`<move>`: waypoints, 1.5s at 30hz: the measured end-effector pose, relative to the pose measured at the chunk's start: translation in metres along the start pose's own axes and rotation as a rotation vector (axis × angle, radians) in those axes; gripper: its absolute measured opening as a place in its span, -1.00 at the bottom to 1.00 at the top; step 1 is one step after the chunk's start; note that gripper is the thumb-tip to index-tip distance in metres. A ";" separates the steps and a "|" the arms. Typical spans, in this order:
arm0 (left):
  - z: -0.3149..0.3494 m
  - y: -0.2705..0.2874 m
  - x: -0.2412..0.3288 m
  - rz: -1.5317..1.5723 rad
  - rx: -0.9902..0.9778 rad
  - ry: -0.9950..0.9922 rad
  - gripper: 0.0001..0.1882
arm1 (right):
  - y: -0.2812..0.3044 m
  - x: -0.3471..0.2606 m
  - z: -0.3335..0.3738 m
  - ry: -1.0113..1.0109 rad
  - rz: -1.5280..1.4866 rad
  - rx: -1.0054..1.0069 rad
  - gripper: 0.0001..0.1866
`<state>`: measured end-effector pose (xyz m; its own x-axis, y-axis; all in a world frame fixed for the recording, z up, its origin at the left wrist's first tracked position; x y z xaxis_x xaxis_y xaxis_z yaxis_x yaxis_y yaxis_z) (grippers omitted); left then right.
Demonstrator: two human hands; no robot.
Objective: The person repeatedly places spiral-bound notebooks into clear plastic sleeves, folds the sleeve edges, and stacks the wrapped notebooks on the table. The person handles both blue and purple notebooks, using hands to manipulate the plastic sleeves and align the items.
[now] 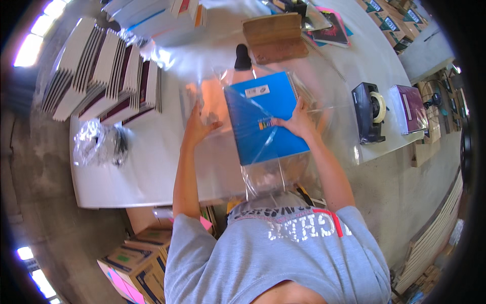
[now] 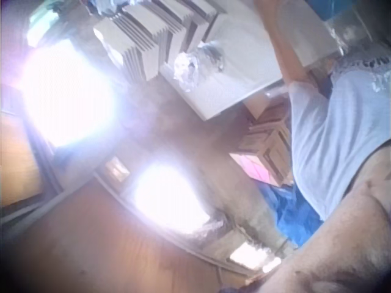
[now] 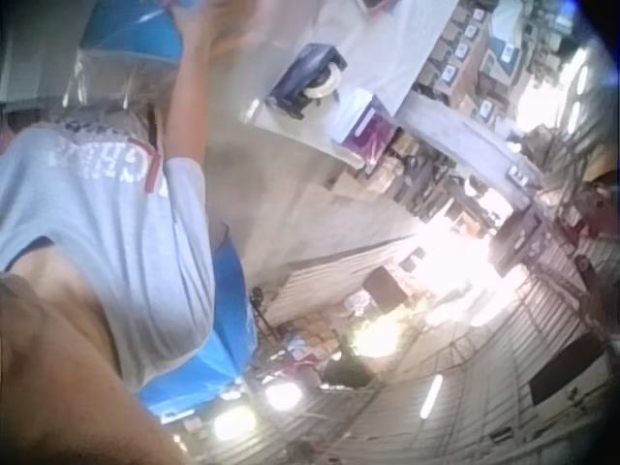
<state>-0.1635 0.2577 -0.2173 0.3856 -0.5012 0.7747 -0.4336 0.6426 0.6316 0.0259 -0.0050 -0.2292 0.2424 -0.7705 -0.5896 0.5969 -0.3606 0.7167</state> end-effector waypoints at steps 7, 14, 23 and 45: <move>-0.192 -0.041 0.032 0.255 -0.614 -0.189 -0.60 | 0.011 -0.004 0.011 -0.073 -0.075 -0.071 0.38; -0.233 -0.100 0.025 -0.249 0.111 -0.347 -0.74 | 0.012 -0.006 0.012 -0.081 -0.069 -0.103 0.37; 0.025 -0.079 0.078 -0.165 -0.431 -0.428 -0.30 | 0.018 -0.012 0.013 -0.178 -0.011 -0.180 0.33; 0.020 -0.092 0.073 -0.069 -0.516 -0.253 -0.07 | 0.114 0.150 0.002 -0.196 -0.634 0.221 -0.65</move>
<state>-0.1117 0.1502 -0.2187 0.1651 -0.6342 0.7553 0.0632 0.7710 0.6336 0.1291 -0.1629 -0.2350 -0.2558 -0.4493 -0.8560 0.4028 -0.8544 0.3282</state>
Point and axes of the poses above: each hand's wrist, its own z-axis away from the middle knuckle, its own y-axis out of the back of the hand, x = y × z, the point moved 3 cm from there along -z, towards the middle knuckle, and after that the axes turned 5 degrees about -x, right-handed, at the moved point
